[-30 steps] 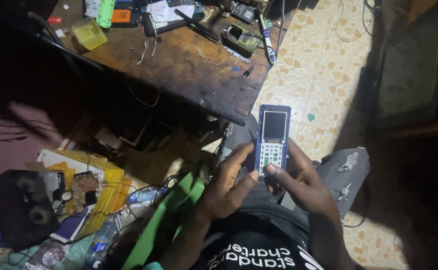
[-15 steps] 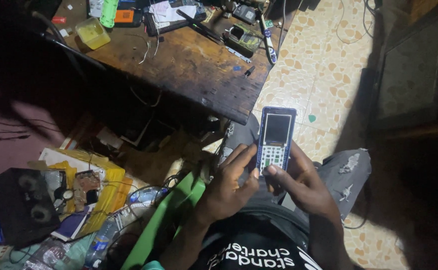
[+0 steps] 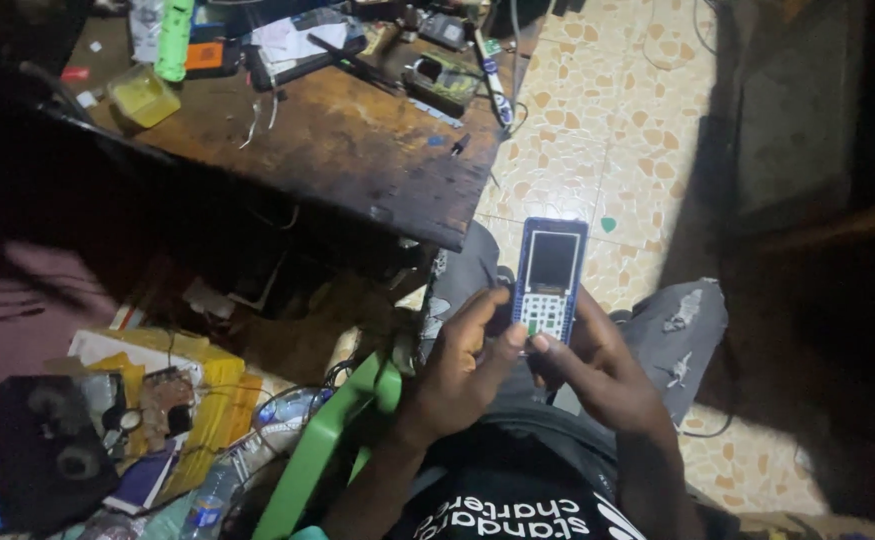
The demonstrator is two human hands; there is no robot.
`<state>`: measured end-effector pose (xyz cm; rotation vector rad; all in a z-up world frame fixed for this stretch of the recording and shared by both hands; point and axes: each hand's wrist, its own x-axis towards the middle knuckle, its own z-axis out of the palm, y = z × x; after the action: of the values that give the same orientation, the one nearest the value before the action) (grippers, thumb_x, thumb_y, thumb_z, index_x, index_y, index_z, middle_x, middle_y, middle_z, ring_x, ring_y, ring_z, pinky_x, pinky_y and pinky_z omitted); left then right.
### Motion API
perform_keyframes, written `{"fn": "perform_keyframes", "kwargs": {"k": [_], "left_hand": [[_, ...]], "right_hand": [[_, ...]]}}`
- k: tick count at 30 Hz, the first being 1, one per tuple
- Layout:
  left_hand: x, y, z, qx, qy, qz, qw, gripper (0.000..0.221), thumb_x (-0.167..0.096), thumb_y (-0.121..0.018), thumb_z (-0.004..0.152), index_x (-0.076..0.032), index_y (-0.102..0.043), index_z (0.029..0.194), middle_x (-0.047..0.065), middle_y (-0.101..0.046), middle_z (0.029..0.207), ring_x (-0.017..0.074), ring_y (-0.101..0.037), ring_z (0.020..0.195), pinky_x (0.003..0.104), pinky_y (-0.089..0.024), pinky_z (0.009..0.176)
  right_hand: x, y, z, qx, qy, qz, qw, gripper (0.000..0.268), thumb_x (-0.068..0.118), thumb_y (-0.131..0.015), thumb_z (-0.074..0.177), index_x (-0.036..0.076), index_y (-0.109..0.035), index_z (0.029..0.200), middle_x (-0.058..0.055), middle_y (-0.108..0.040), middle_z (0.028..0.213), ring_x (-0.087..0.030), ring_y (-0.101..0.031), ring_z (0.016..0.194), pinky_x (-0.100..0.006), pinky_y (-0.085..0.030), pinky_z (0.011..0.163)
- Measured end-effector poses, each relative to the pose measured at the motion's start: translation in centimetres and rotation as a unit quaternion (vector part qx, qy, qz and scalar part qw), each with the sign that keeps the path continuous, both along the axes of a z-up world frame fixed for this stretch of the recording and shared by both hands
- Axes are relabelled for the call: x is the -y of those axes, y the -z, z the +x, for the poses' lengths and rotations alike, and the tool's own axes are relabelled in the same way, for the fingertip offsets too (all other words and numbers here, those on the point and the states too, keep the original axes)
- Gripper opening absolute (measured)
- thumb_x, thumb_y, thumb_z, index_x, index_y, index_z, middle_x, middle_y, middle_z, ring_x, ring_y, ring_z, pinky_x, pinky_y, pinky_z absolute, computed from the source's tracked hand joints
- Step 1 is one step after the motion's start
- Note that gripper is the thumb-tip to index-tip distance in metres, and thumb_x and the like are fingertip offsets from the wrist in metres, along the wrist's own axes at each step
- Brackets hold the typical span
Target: Assembling and testing a mobile phone by connecting the motherboard to the screen and housing.
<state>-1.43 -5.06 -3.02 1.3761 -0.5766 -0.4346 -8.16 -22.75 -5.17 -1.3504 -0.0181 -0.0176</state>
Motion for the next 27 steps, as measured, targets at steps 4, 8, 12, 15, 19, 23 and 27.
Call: {"fn": "perform_keyframes", "kwargs": {"k": [4,8,12,15,19,23,27], "left_hand": [[0.5,1.0,-1.0,-0.055,-0.029,-0.028,0.998,0.045,-0.019,-0.059,0.108,0.012,-0.055,0.139,0.024,-0.065,0.115,0.0261,-0.063,0.113,0.044,-0.058,0.092],[0.4,1.5,-0.8,-0.087,-0.022,-0.045,0.995,0.05,-0.016,-0.057,0.109,0.009,-0.047,0.151,0.02,-0.069,0.122,0.021,-0.063,0.112,0.042,-0.058,0.099],[0.8,1.2,-0.8,-0.136,-0.036,0.083,0.987,0.058,-0.044,-0.053,0.103,-0.01,-0.051,0.149,0.019,-0.062,0.144,0.0331,-0.061,0.13,0.043,-0.053,0.107],[2.3,5.0,-0.1,-0.21,-0.052,-0.037,0.976,0.05,-0.045,-0.046,0.108,-0.007,-0.057,0.139,0.016,-0.07,0.129,0.0249,-0.068,0.119,0.038,-0.056,0.103],[4.5,6.4,0.7,-0.259,-0.099,-0.126,0.952,0.055,-0.051,-0.039,0.112,-0.009,-0.067,0.134,0.011,-0.074,0.127,0.0222,-0.069,0.117,0.036,-0.055,0.102],[6.8,7.4,1.4,-0.445,-0.129,-0.11,0.879,0.058,-0.052,-0.054,0.099,-0.007,-0.066,0.134,0.019,-0.075,0.131,0.0312,-0.073,0.12,0.044,-0.06,0.103],[9.3,7.6,0.8,-0.394,0.181,-0.266,0.861,0.08,-0.065,-0.028,0.114,0.002,-0.066,0.136,0.019,-0.072,0.134,0.0261,-0.069,0.126,0.04,-0.053,0.112]], "right_hand": [[-0.6,-0.3,-0.5,-0.005,0.004,0.002,1.0,0.062,0.002,-0.058,0.099,-0.004,-0.039,0.157,-0.017,-0.074,0.086,-0.02,-0.075,0.064,-0.033,-0.064,0.047],[-0.4,0.4,-1.2,-0.022,0.004,-0.007,1.0,0.06,0.004,-0.058,0.101,-0.002,-0.039,0.157,-0.016,-0.075,0.084,-0.019,-0.075,0.063,-0.031,-0.064,0.046],[-0.3,-0.6,-1.4,-0.138,0.018,-0.047,0.989,0.064,0.024,-0.067,0.098,0.008,-0.044,0.155,-0.01,-0.068,0.107,-0.017,-0.067,0.076,-0.028,-0.058,0.056],[-0.4,-0.1,-1.4,-0.139,0.013,-0.042,0.989,0.062,0.024,-0.067,0.098,0.008,-0.043,0.153,-0.009,-0.067,0.098,-0.016,-0.065,0.069,-0.027,-0.054,0.05],[-0.1,0.7,-1.6,-0.129,0.014,-0.054,0.99,0.059,0.027,-0.067,0.098,0.007,-0.042,0.148,-0.011,-0.068,0.093,-0.016,-0.067,0.066,-0.026,-0.054,0.047],[1.0,1.4,-2.3,-0.207,0.041,-0.041,0.977,0.064,0.025,-0.07,0.094,0.011,-0.046,0.151,-0.011,-0.069,0.099,-0.019,-0.069,0.072,-0.031,-0.062,0.054],[2.3,1.9,-3.5,-0.163,0.057,-0.041,0.984,0.054,0.027,-0.068,0.098,0.007,-0.053,0.145,-0.008,-0.068,0.086,-0.016,-0.066,0.067,-0.029,-0.058,0.054]]}}
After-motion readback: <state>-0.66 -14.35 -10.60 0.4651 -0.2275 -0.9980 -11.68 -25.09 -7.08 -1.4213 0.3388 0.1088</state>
